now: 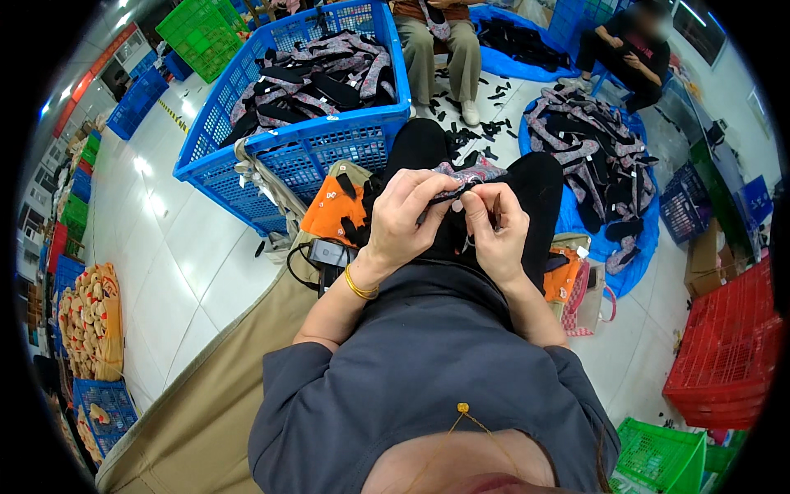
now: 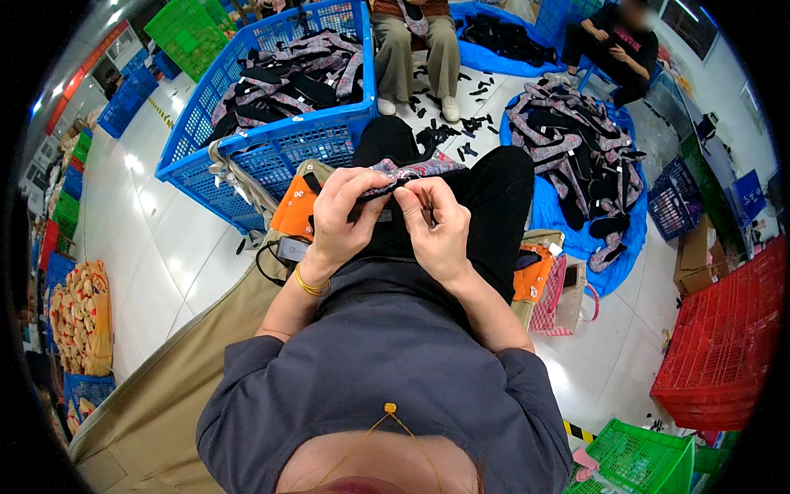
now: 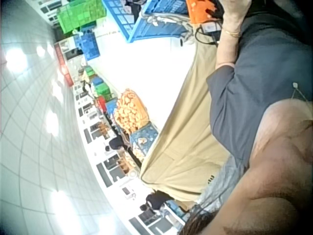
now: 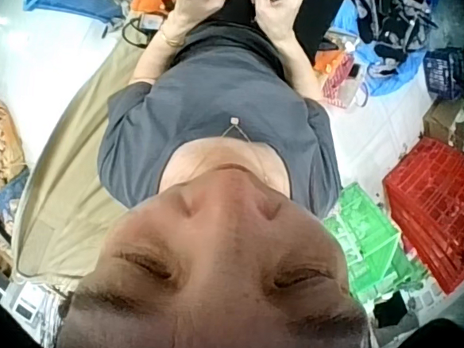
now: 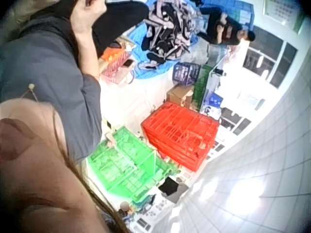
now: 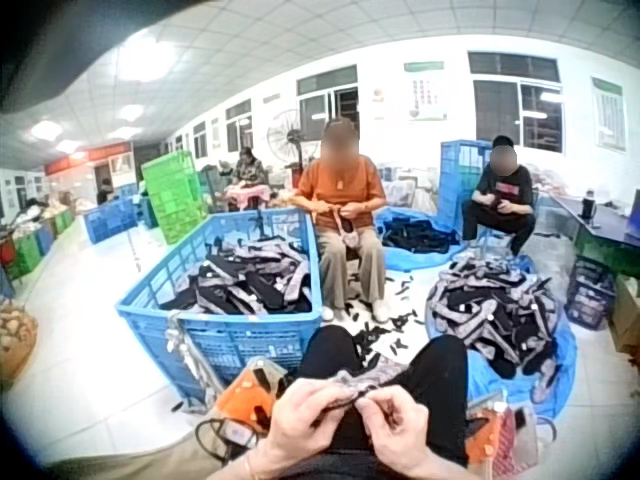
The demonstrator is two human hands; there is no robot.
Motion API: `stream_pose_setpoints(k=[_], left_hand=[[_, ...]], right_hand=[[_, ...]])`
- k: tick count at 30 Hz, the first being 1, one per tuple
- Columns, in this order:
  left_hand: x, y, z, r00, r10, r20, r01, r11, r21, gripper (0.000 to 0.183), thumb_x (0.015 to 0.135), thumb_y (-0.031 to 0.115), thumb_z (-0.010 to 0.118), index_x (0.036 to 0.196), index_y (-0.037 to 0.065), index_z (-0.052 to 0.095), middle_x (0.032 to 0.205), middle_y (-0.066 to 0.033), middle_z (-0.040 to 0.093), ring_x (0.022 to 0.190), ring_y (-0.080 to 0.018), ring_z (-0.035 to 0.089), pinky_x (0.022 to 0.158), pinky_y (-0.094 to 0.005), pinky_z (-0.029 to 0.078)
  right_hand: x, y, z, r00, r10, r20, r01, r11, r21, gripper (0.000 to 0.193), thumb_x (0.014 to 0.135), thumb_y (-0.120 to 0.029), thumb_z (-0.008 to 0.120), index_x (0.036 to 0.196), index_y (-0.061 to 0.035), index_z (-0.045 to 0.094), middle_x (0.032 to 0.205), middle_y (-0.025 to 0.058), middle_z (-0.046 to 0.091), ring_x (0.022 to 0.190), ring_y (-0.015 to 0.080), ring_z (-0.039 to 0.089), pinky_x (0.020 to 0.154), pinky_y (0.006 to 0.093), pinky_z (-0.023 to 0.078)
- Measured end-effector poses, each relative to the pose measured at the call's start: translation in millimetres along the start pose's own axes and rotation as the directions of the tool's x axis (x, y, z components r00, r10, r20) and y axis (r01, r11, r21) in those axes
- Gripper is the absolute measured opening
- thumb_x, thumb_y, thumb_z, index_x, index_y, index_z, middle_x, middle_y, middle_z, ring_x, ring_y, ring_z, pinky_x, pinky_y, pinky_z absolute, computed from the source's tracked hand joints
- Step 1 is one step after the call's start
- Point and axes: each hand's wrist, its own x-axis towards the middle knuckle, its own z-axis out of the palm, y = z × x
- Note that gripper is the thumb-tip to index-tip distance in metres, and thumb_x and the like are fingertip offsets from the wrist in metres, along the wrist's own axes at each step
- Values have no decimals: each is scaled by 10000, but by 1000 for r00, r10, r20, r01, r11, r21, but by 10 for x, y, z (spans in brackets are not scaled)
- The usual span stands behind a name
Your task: The person sits on the floor and sews a black slipper with a floral pattern using a needle and thread. They repeatedly pick up slippers from a blue basket, stitch the edges, and place them back into the basket.
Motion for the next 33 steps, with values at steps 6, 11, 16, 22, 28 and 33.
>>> stream_pose_setpoints(k=[6, 11, 16, 22, 28, 33], left_hand=[[48, -100, -45, 996, 21, -83, -16, 998, 60, 300, 734, -28, 731, 1012, 65, 666, 937, -83, 663, 816, -275, 629, 686, -355, 513], [29, -53, -36, 999, 3, 42, -6, 998, 65, 372, 721, -74, 729, 1059, 41, 626, 967, -122, 666, 881, -290, 652, 762, -350, 522], [17, -54, -30, 995, -9, 97, -1, 995, 102, 375, 716, -57, 734, 1054, 56, 614, 966, -108, 672, 872, -297, 650, 727, -357, 524], [17, -25, -6, 989, -38, 141, 30, 998, 55, 357, 720, -35, 744, 1037, 55, 609, 958, -92, 676, 853, -289, 648, 702, -354, 523], [22, -88, 47, 985, -43, 170, 26, 994, 102, 340, 722, -23, 754, 1030, 66, 641, 959, -92, 679, 835, -284, 648, 701, -347, 524], [30, -372, -30, 994, -65, 84, 58, 995, 80, 308, 756, -25, 721, 1043, 60, 648, 900, -101, 644, 805, -277, 629, 657, -350, 509]], right_hand=[[90, 37, -134, 980, -115, 164, 152, 959, -237, 120, 891, -60, 691, 961, -4, 611, 677, 16, 582, 552, 46, 494, 494, 208, 382], [66, -12, -95, 997, -28, 67, 41, 978, -206, 156, 880, -28, 680, 1022, -10, 618, 747, 33, 623, 601, 67, 549, 518, 212, 421], [108, -114, -67, 992, 4, 126, 11, 993, -116, 280, 915, -2, 628, 1194, 4, 613, 882, 78, 678, 685, 82, 631, 557, 211, 494], [160, -150, -215, 989, 86, 119, -76, 994, -82, 165, 902, -39, 673, 1055, 19, 650, 863, 65, 680, 670, 65, 603, 574, 211, 468], [455, -59, -502, 856, -514, -57, 487, 837, -249, 40, 906, -33, 665, 945, -38, 657, 876, 60, 660, 557, 99, 528, 511, 221, 422], [479, -773, -1284, 930, -340, -138, 367, 849, 379, 75, 1001, -146, 546, 968, -80, 552, 847, 59, 615, 438, 102, 412, 418, 231, 345]])
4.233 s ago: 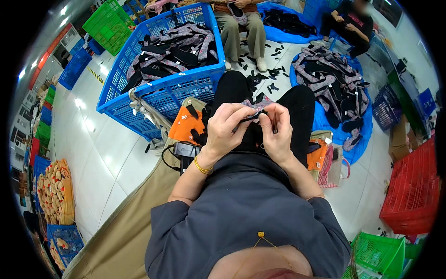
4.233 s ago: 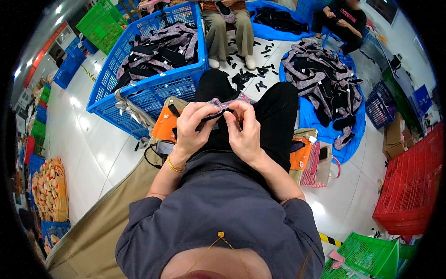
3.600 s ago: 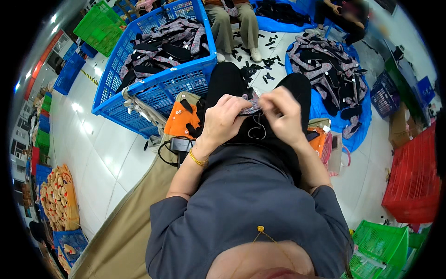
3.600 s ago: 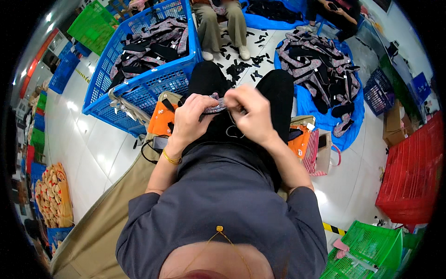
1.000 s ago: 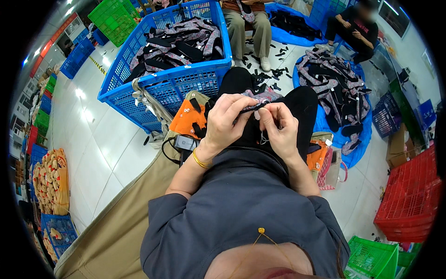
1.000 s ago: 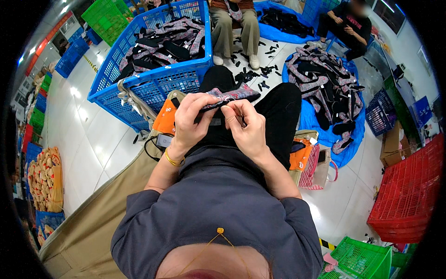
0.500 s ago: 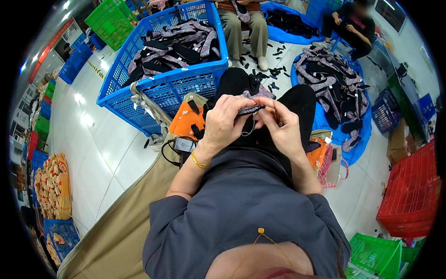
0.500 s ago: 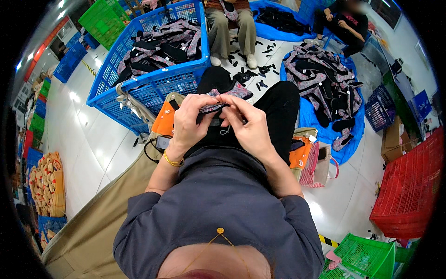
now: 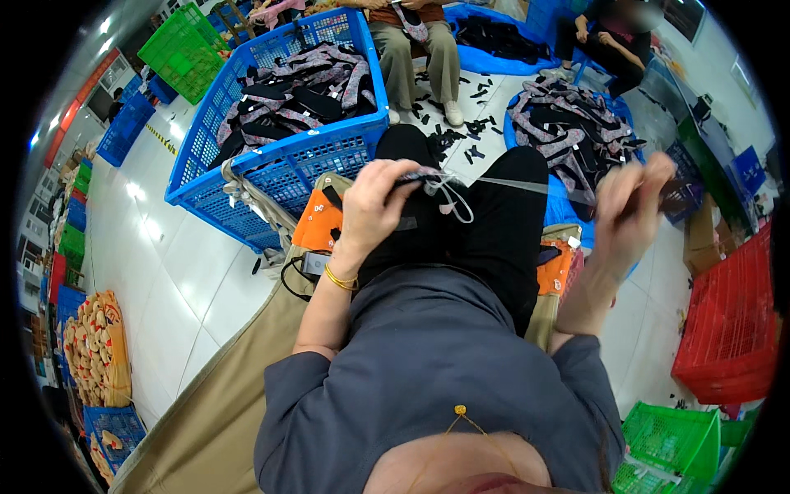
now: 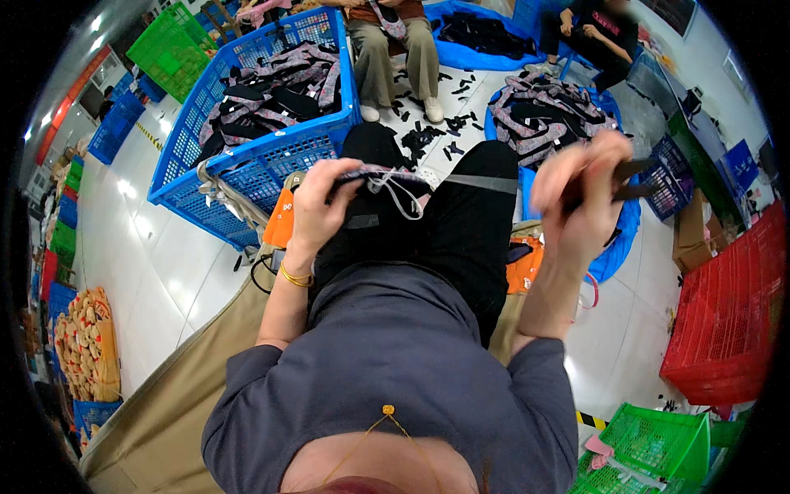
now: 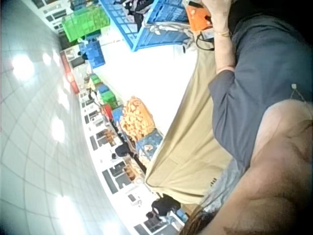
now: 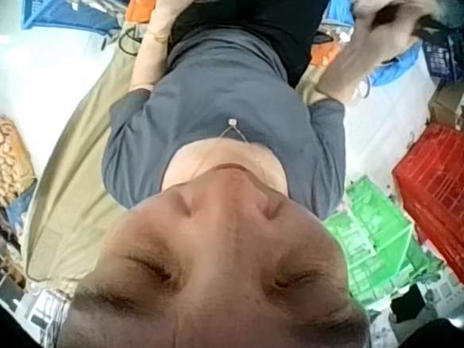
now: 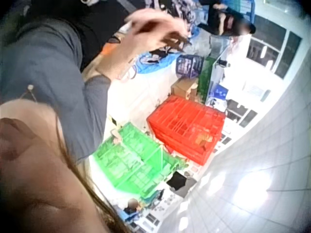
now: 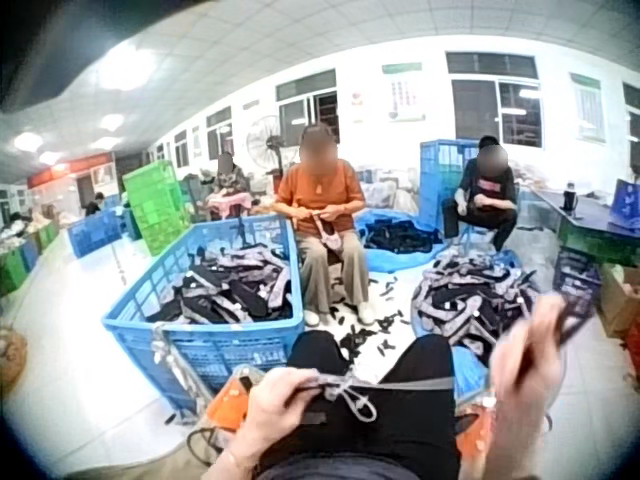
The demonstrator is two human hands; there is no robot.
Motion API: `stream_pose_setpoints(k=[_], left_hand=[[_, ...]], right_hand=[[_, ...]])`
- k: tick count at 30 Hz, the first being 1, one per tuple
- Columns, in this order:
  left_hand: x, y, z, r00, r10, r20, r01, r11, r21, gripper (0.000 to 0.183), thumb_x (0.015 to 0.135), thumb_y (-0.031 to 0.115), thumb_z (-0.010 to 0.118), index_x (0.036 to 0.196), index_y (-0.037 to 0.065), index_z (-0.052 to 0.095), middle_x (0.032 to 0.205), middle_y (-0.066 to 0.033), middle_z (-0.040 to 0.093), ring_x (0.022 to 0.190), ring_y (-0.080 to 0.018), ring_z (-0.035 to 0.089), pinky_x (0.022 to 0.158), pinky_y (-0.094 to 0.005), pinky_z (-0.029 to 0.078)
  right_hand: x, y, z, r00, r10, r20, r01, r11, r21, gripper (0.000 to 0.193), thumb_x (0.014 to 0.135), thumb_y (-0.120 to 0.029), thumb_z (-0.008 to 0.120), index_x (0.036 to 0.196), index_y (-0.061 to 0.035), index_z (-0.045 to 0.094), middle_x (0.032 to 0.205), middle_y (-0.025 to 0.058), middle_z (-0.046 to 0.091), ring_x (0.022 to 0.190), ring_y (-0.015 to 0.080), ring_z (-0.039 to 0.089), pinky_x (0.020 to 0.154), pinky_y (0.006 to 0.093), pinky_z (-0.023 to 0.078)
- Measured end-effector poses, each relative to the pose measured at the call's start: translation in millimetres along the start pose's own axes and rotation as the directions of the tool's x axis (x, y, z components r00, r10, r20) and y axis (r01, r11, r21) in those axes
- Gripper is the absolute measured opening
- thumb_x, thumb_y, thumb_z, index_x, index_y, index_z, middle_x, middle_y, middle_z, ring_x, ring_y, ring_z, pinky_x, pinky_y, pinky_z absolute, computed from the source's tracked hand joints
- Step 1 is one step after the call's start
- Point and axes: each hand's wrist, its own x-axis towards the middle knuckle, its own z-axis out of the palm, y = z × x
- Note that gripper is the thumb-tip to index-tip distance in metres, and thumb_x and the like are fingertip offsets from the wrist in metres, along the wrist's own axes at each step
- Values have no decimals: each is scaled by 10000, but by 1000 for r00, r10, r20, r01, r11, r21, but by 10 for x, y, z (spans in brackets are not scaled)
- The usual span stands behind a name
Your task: The person sits on the floor and sews a black slipper with a floral pattern using a needle and thread. They repeatedly pick up slippers from a blue basket, stitch the edges, and place them back into the basket.
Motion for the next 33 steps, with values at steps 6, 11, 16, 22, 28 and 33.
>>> stream_pose_setpoints(k=[6, 11, 16, 22, 28, 33], left_hand=[[-86, -591, -326, 851, -485, -202, 385, 837, -390, 218, 885, -9, 647, 1100, 25, 632, 1017, -54, 600, 803, -112, 637, 598, -233, 586], [2, -665, -457, 846, -452, -282, 336, 864, -376, 226, 914, 45, 646, 1138, 19, 623, 1060, -46, 592, 850, -112, 640, 626, -240, 612], [47, -289, -170, 854, -492, -167, 329, 761, -559, 270, 940, 75, 628, 1202, 31, 578, 1062, -59, 596, 901, -131, 631, 700, -281, 622], [-108, 4, 31, 907, -419, 44, 356, 707, -611, 257, 974, 66, 570, 1228, 32, 548, 1174, -71, 560, 1017, -153, 610, 768, -314, 625], [-128, 196, 150, 907, -418, 43, 343, 677, -651, 227, 949, 63, 609, 1171, 18, 597, 1118, -69, 575, 909, -120, 642, 697, -253, 620], [-149, 235, 157, 905, -424, 47, 365, 713, -599, 229, 932, 70, 632, 1154, 17, 609, 1104, -84, 585, 880, -134, 655, 654, -242, 619]], right_hand=[[-378, -1694, -1415, 814, -493, -307, 373, 849, -375, 141, 950, -124, 553, 989, 2, 503, 667, 63, 449, 544, 155, 414, 538, 306, 360], [-126, -2023, -1211, 443, -874, -201, 511, 430, -744, 168, 914, -120, 554, 842, 18, 493, 593, 31, 355, 500, 119, 307, 481, 264, 232], [-233, -773, -157, 870, -490, -55, 284, 588, -757, 120, 938, -116, 560, 858, -29, 583, 725, 62, 496, 663, 129, 451, 565, 245, 343], [-546, 687, 863, 947, 224, 232, -24, 767, -641, 117, 841, -2, 716, 950, -14, 676, 755, 73, 627, 581, 121, 562, 503, 256, 417], [-743, 983, 877, 972, 75, 225, 112, 692, -714, 173, 851, -9, 707, 1022, -5, 686, 760, 65, 668, 581, 111, 565, 507, 242, 425], [-758, 911, 865, 968, 87, 235, 121, 661, -741, 181, 862, 7, 688, 1043, 15, 687, 705, 33, 642, 533, 37, 496, 474, 203, 376]])
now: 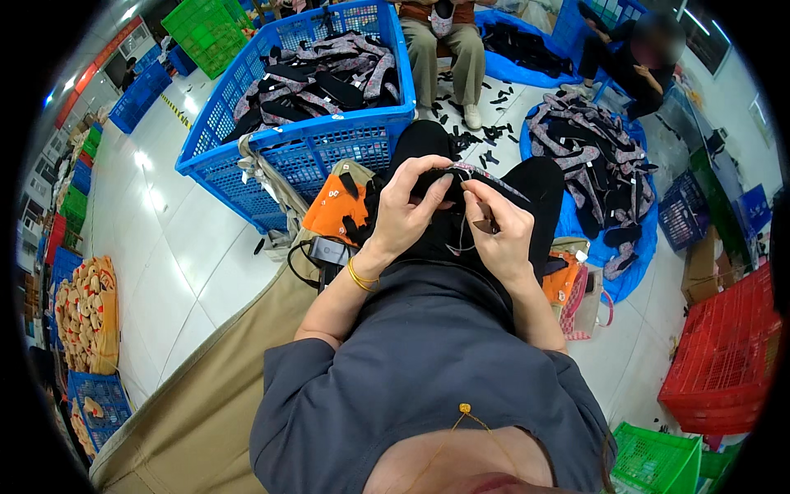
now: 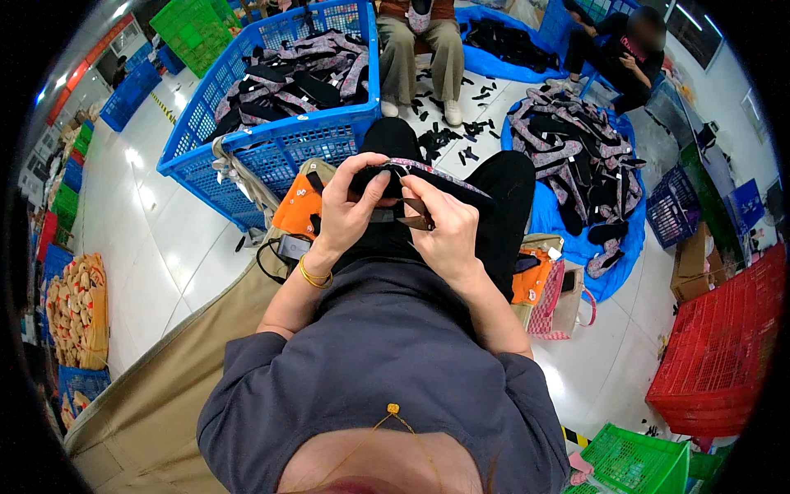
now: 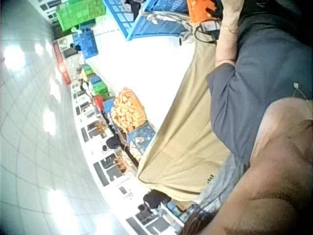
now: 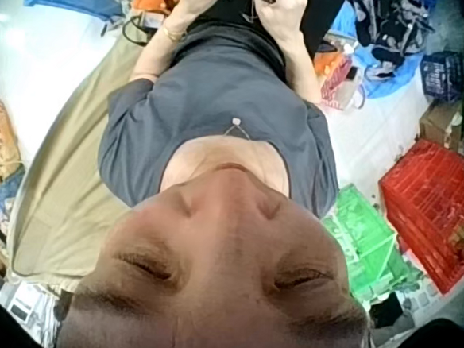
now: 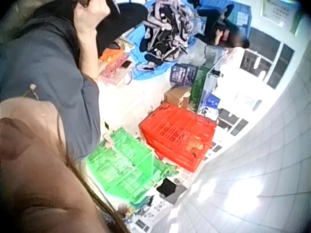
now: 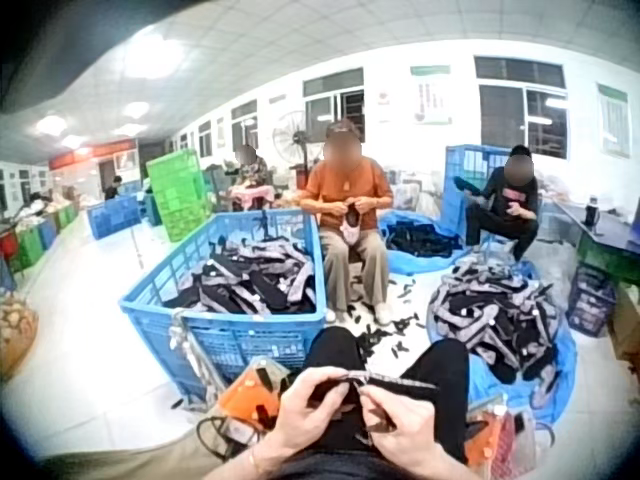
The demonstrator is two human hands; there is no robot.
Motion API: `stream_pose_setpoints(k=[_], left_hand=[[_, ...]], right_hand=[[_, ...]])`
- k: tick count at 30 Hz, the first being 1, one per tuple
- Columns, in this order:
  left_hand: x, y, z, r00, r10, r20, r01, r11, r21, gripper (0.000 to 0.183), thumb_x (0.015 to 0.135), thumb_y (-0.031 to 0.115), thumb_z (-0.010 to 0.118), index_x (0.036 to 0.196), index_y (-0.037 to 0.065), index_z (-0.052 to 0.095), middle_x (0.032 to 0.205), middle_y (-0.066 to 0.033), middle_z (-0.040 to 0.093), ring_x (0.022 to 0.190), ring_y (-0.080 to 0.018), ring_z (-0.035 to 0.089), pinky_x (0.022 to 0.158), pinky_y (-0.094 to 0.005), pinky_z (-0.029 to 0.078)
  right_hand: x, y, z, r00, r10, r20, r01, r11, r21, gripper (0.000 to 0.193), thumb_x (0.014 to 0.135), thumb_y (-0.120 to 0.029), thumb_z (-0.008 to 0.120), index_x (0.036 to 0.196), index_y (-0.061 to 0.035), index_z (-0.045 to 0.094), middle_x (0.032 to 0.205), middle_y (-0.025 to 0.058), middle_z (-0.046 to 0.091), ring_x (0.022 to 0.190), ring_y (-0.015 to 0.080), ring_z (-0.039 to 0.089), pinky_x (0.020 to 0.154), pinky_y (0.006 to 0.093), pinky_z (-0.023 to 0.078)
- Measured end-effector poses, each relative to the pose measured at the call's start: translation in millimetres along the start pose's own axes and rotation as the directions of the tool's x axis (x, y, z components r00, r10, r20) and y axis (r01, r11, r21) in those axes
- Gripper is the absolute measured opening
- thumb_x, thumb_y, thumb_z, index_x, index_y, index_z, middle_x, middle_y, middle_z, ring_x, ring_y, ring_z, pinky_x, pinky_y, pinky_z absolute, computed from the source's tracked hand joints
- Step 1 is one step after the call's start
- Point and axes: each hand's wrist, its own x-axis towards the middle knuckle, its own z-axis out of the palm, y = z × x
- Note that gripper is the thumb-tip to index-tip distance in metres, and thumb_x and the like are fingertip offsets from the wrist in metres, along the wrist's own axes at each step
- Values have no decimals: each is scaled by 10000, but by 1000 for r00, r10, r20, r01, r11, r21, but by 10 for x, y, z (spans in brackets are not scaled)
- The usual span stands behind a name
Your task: The person sits on the floor and sews a black slipper with a floral pattern using a needle and thread. They repeatedly pick up slippers from a blue basket, stitch the edges, and place them back into the basket.
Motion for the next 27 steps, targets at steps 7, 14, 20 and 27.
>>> stream_pose_setpoints(k=[7, 14, 20, 27], left_hand=[[0, -31, -7, 995, 93, 17, -94, 994, 49, 235, 925, 38, 629, 1157, 14, 600, 1105, -83, 585, 923, -131, 642, 670, -244, 622], [56, -19, -39, 902, 421, 99, -427, 831, 357, 327, 809, -38, 701, 1115, 43, 621, 1038, -108, 643, 899, -243, 646, 722, -311, 550], [61, 71, -60, 867, 474, 153, -491, 761, 425, 354, 751, -61, 734, 1074, 43, 632, 1021, -124, 664, 917, -275, 649, 776, -336, 521], [30, 95, -16, 865, 465, 187, -499, 764, 408, 356, 733, -81, 738, 1053, 32, 631, 1013, -132, 668, 910, -279, 656, 779, -345, 526]], right_hand=[[-18, -27, 17, 999, 47, -14, -46, 998, 31, 181, 864, 18, 679, 1045, 25, 683, 730, 44, 655, 548, 27, 498, 474, 203, 379], [-68, 22, 32, 998, 47, -41, -45, 998, 53, 194, 885, 14, 660, 1079, 28, 664, 740, 31, 651, 563, 20, 492, 486, 193, 373], [-137, 13, 47, 995, 76, -64, -71, 994, 79, 232, 834, 49, 682, 1061, 17, 645, 899, 141, 711, 730, 221, 712, 606, 279, 529], [-170, -1, 55, 987, 121, -109, -108, 988, 112, 164, 855, 32, 687, 1011, 16, 638, 782, 100, 672, 604, 139, 648, 538, 243, 476]])
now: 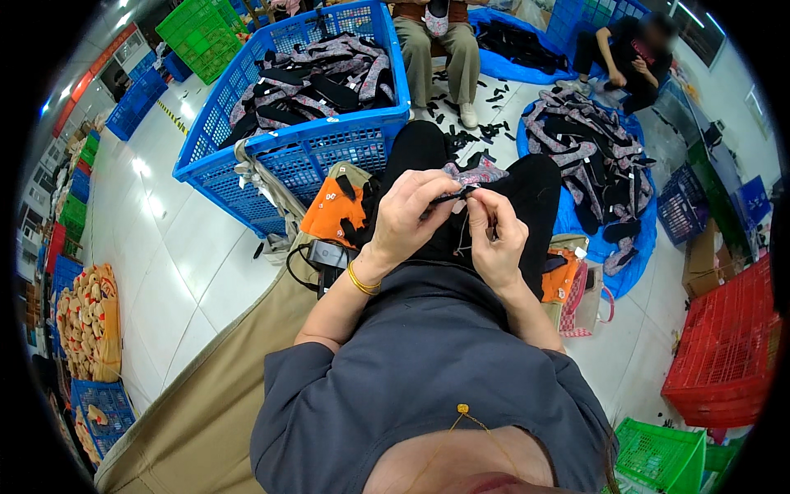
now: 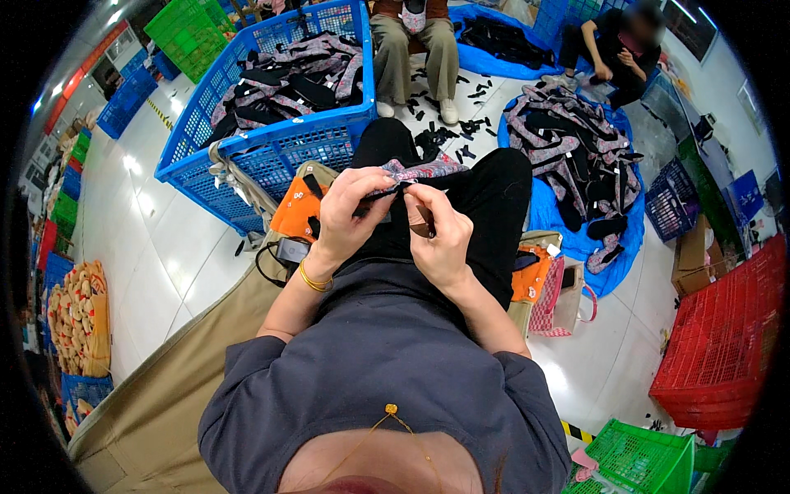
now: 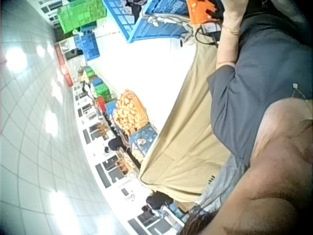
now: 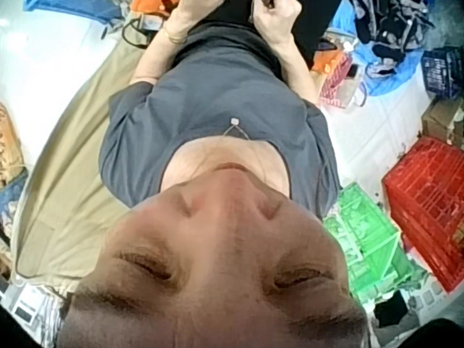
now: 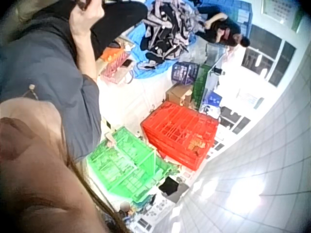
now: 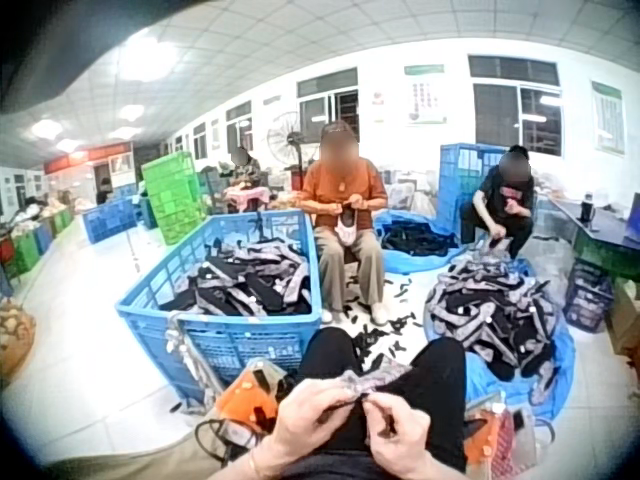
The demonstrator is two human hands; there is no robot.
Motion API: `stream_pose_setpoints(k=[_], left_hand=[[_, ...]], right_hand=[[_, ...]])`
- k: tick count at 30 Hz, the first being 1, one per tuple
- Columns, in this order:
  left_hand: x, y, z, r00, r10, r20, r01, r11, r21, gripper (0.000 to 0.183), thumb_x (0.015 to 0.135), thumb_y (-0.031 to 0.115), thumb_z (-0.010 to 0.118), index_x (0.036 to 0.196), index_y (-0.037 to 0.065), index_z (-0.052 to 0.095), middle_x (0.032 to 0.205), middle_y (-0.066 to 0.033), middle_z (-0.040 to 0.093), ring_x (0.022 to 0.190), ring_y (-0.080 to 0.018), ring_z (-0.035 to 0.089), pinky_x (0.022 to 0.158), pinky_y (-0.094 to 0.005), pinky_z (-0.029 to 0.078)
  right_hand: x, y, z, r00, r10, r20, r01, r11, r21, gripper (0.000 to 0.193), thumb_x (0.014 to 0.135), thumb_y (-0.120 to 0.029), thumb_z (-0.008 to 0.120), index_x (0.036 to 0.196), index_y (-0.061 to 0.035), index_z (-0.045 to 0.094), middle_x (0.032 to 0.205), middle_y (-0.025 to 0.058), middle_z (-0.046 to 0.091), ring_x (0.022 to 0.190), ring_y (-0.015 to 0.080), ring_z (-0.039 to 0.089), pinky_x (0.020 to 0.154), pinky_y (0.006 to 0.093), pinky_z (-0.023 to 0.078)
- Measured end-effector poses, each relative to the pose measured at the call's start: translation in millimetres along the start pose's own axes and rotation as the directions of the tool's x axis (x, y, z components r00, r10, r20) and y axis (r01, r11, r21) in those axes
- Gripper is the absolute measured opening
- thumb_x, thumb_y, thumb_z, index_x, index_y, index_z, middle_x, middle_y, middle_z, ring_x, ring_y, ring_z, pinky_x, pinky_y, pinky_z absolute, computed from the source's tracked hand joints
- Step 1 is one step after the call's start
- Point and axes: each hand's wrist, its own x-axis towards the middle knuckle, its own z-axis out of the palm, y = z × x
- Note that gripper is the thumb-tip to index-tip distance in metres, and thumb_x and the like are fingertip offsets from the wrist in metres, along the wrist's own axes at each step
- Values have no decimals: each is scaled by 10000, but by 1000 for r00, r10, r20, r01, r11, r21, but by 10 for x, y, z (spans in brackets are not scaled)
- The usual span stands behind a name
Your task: The person sits on the floor and sews a black slipper with a floral pattern using a needle and thread. They repeatedly pick up slippers from a blue basket, stitch the edges, and place them back into the basket.
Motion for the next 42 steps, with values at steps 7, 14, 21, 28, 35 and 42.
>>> stream_pose_setpoints(k=[7, 14, 21, 28, 35, 42], left_hand=[[12, -56, -58, 999, 48, 22, -49, 996, 68, 395, 688, -73, 758, 1042, 53, 637, 1006, -112, 673, 903, -280, 654, 768, -352, 528], [-22, 10, 34, 998, 24, 66, -32, 991, 131, 373, 702, 45, 770, 1045, 139, 659, 987, -49, 672, 857, -269, 636, 719, -355, 544], [-79, -3, -6, 992, 25, 121, -39, 992, 119, 377, 751, 111, 759, 1100, 115, 618, 1005, -23, 664, 876, -240, 634, 655, -325, 560], [-96, -50, 78, 983, 4, 183, -31, 989, 145, 325, 756, 105, 754, 1053, 106, 623, 951, -34, 655, 851, -238, 626, 650, -322, 536], [100, -201, -61, 997, -39, 66, 35, 998, 51, 288, 775, 51, 749, 1045, 67, 652, 953, -93, 663, 905, -280, 641, 774, -358, 521], [4, -656, -561, 844, -470, -258, 437, 882, -179, 216, 903, 22, 659, 1115, -3, 628, 989, -46, 648, 847, -99, 644, 639, -231, 601]], right_hand=[[49, -68, -62, 973, 198, 119, -197, 980, -23, 118, 890, -46, 684, 990, -9, 632, 792, 104, 653, 638, 144, 645, 568, 277, 492], [14, -56, -99, 952, 287, 105, -296, 951, 86, 311, 941, 23, 578, 1247, -23, 594, 937, 57, 643, 702, 76, 600, 605, 218, 512], [176, -69, -290, 869, 333, 365, -471, 784, 405, 171, 967, -26, 575, 1115, 56, 598, 852, 63, 656, 662, 70, 596, 584, 209, 506], [216, 17, -321, 979, 80, 190, -60, 992, -110, 39, 887, 27, 652, 922, 18, 638, 839, 39, 628, 725, 128, 574, 646, 243, 474], [663, -173, -1554, 982, -137, -131, 189, 742, 643, 210, 1032, -279, 491, 990, -79, 443, 665, 88, 555, 419, 81, 348, 378, 192, 246], [211, -711, -3391, 401, -455, -795, 368, 875, -315, 159, 897, -154, 540, 842, -12, 496, 632, 134, 509, 557, 201, 497, 574, 353, 447]])
